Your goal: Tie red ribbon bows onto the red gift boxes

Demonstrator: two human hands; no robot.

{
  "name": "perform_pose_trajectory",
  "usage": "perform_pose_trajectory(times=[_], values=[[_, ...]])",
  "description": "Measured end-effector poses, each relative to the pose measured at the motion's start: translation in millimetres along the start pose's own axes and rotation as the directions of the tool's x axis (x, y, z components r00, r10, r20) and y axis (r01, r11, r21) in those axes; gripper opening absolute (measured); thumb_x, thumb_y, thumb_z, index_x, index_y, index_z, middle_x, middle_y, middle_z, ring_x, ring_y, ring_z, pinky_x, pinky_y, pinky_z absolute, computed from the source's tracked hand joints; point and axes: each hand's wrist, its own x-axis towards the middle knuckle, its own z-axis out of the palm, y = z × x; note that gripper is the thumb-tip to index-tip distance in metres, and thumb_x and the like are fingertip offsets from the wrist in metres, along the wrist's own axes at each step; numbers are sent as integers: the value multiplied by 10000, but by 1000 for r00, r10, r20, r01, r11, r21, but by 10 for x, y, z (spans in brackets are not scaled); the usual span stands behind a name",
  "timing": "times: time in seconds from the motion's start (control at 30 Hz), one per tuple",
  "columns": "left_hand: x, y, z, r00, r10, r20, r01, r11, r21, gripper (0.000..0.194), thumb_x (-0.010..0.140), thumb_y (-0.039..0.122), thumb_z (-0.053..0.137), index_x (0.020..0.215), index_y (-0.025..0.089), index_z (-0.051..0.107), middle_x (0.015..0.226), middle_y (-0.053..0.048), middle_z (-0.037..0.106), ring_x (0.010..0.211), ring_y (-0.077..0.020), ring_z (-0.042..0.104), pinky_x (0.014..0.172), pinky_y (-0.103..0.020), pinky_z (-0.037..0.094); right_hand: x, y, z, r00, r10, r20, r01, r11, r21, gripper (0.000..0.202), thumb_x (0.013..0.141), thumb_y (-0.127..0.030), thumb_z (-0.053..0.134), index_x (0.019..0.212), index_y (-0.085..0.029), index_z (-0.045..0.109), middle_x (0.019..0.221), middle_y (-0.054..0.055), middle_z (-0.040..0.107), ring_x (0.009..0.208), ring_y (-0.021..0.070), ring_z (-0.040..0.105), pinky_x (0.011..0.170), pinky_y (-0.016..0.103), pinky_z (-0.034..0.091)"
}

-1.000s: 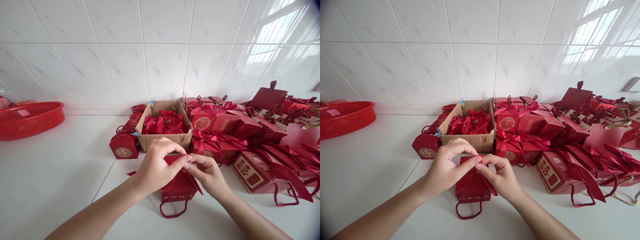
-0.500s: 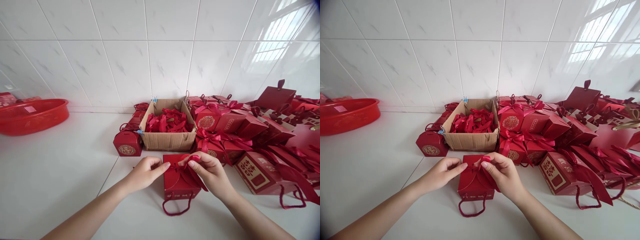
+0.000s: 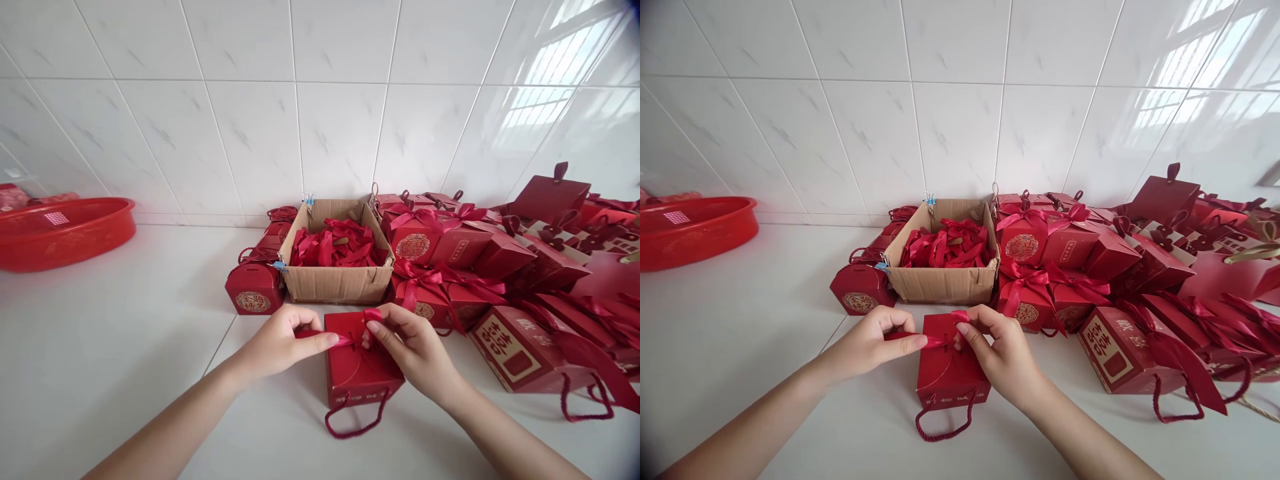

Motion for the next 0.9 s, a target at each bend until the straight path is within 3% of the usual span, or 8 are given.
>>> perform_pose_trajectory(times=[0.13,0.23,0.33,0.47,0.57,0.7,0.8,0.9], values=[[-99,254,-128,967,246,-72,-213,927,308,197,799,362,634,693,196,635,727,-1,572,663,-132,516,597,-251,395,38,-82,57,997,60,-55,-65,993,-100,208,875,-332,542,772,-171,624,663,27,635,611,148,561,566,244,439],[-97,500,-200,888,458,33,-405,748,525,176,841,216,561,728,222,695,820,-28,602,745,-157,534,656,-276,423,57,-95,83,998,26,-60,-35,988,-152,179,855,-304,547,853,-180,676,685,27,643,620,159,558,560,252,430],[31,693,-224,827,542,152,-531,661,531,271,869,151,474,814,244,723,916,-42,637,836,-183,548,746,-305,446,50,-92,77,995,-101,25,104,974,-202,183,858,-248,515,821,-188,684,657,16,621,622,155,544,604,265,433],[315,721,-173,794,564,225,-598,661,453,231,846,123,516,817,239,714,923,-28,641,927,-185,546,826,-304,442,14,-90,51,971,-216,101,233,950,-210,238,853,-230,523,641,-176,618,600,10,543,605,142,484,599,265,410],[441,586,-84,801,585,124,-562,665,491,128,805,156,605,862,234,689,982,-17,646,983,-199,539,937,-369,380,-8,-68,50,985,-157,70,164,980,-110,253,879,-308,540,701,-168,651,728,43,577,671,152,519,607,258,429],[363,373,28,819,500,-281,-408,852,327,157,887,296,515,832,177,601,848,-32,615,821,-168,561,773,-312,441,-8,-27,57,995,-98,25,100,993,-59,274,893,-352,547,737,-168,677,775,54,575,689,149,534,602,247,436],[226,267,77,923,331,-194,-319,943,90,263,881,396,523,768,173,606,768,-18,616,711,-143,560,649,-265,443,2,-15,64,992,-127,28,128,989,-71,249,890,-342,559,750,-175,681,719,36,579,656,139,529,587,242,435],[130,200,120,949,298,-105,-301,954,-16,168,833,345,609,844,185,659,871,-31,664,826,-164,605,742,-271,468,-3,2,88,994,-112,-6,112,994,-7,145,867,-322,604,812,-191,632,735,21,618,655,130,549,602,238,456]])
